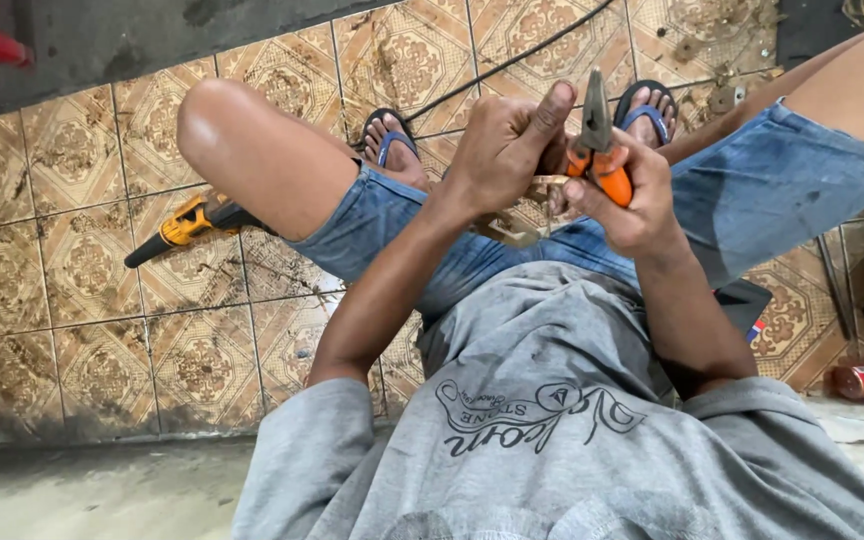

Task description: Repairing an electronic or mechanical component using pliers while sitting on the floor

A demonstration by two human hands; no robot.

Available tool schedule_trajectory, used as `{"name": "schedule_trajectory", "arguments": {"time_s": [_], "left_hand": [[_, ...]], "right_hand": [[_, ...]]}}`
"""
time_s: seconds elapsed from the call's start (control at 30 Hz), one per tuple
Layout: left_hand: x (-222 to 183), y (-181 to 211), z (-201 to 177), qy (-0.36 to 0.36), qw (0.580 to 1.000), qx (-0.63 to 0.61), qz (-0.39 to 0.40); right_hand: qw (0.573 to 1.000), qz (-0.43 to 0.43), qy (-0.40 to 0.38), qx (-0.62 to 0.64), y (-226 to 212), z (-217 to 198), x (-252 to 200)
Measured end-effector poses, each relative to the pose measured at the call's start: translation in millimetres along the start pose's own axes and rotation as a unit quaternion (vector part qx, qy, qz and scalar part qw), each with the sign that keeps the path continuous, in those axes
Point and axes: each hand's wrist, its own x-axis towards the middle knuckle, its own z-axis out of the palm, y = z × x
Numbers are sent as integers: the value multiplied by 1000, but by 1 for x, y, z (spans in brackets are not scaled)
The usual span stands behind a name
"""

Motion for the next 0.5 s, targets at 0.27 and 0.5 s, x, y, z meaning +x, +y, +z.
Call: {"name": "schedule_trajectory", "arguments": {"time_s": [0.27, 0.5], "left_hand": [[9, -14, -9, -41, 998, 20, 47], [6, -40, 11, -9, 969, -242, 40]], "right_hand": [[998, 19, 48, 32, -11, 17, 9], [997, 0, 52, -48, -20, 15, 18]]}}
